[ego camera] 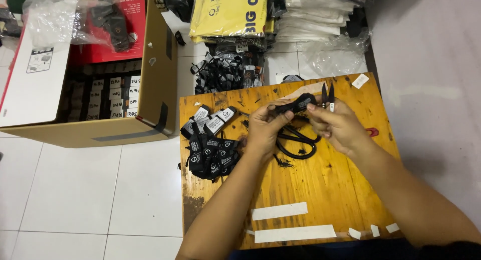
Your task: The person uses scissors to cut small black fabric tags on a wooden table. They pick up a tag, cut it, and place it on a pile of other cut tags. The person is sitting while performing this repetitive task.
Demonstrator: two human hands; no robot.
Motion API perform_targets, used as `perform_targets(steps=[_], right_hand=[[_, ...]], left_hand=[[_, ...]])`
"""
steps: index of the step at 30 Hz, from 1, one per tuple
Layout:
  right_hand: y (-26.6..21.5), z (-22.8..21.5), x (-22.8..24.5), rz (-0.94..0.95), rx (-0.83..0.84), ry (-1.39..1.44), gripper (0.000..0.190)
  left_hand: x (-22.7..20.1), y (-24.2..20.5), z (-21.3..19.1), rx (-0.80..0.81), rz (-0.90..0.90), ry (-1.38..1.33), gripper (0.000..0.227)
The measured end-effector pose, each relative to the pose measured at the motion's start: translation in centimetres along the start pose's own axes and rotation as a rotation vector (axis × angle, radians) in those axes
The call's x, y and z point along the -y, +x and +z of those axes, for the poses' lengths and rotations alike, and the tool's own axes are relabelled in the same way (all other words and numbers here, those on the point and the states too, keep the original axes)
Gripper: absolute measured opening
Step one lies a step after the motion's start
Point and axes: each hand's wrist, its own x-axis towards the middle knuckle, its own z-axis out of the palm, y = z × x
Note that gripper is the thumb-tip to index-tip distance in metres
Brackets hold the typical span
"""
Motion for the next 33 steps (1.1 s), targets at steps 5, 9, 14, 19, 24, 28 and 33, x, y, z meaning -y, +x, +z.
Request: perform_targets(steps=[5, 9, 14, 19, 24, 28, 33], right_hand=[[0.5, -1.0, 2.0, -0.23, 0.014, -0.213, 0.012], [-0.2, -0.3, 3.0, -0.371, 0.102, -0.359, 0.008], [-0.8, 1.2, 3.7, -0.375, 0.191, -0.463, 0.006], [-0.7, 1.0, 3.5, -0.342, 0.191, -0.396, 0.008], [-0.1, 0.1, 2.4, -0.277, 0.152, -0.265, 0.008], [0.5, -1.0, 1.2, -0.248, 0.127, -0.167, 0.006], [0.1, -0.4, 2.1, -0.275, 0.119, -0.122, 0.003]], left_hand=[[-1.6, -0.5, 0.4, 0.045, -0.096, 0.041, 0.022], [-1.2, -0.7, -0.3, 0.243, -0.072, 0.256, 0.03], [-2.6, -0.8, 0.9, 0.295, -0.085, 0.256, 0.032], [-0.3, -0.1, -0.5, 0.336, -0.134, 0.293, 0.049], [0.3, -0.1, -0.8, 0.371, -0.115, 0.368, 0.059], [-1.0, -0.2, -0.3, 0.382, -0.075, 0.394, 0.054], [-0.9, -0.3, -0.3, 0.388, -0.012, 0.36, 0.034]])
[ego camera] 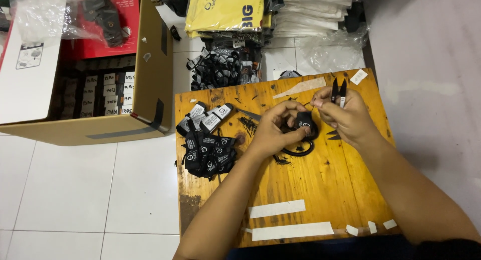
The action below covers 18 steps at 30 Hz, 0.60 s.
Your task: The person uses scissors to cut small black fabric tags on a wooden table. They pick up a tag, cut it, and place it on a pile of other cut tags. The person is sitting while performing this repetitive task.
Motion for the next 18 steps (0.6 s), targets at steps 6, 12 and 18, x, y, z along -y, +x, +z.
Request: perform_targets(steps=[6, 12, 18], right_hand=[[1.0, -3.6, -2.5, -0.011, 0.018, -0.172, 0.042], [0.2, -0.7, 2.3, 0.158, 0.087, -0.824, 0.058], [0.2, 0.2, 2.4, 0.182, 0.113, -0.874, 0.056]], left_hand=[[0.6, 0.0, -0.1, -0.041, 0.014, -0.037, 0.037], [1.3, 0.3, -0.5, -0.057, 0.005, -0.047, 0.04], [0.7, 0.4, -0.3, -0.052, 0.0, -0.041, 0.042]])
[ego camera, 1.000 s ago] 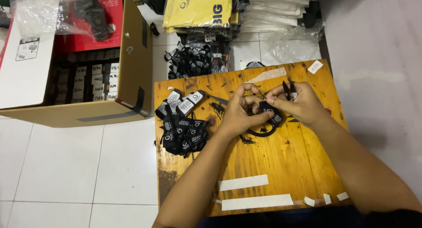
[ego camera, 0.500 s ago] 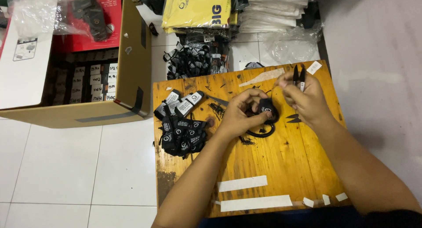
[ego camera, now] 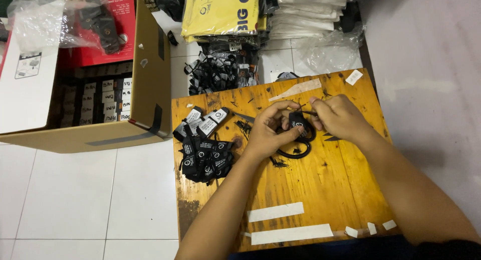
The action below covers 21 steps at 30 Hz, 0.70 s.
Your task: The person uses scissors to cut small black fabric tags on a wooden table. They pick up a tag, cut it, and place it on a pile of other cut tags. The person is sitting while performing this repetitive task.
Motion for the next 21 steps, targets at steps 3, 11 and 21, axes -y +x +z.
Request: perform_targets(steps=[3, 11, 21], right_hand=[[-0.3, -0.1, 1.1, -0.034, 0.004, 0.046, 0.055], [-0.2, 0.2, 0.6, -0.063, -0.019, 0.051, 0.057], [0.1, 0.5, -0.1, -0.099, -0.037, 0.028, 0.055]], left_hand=[[0.1, -0.1, 0.0, -0.003, -0.005, 0.007, 0.044], [0.0, -0.1, 0.0, 0.007, -0.022, -0.004, 0.047], [-0.4, -0.1, 0.0, 0.022, -0.025, -0.014, 0.047]])
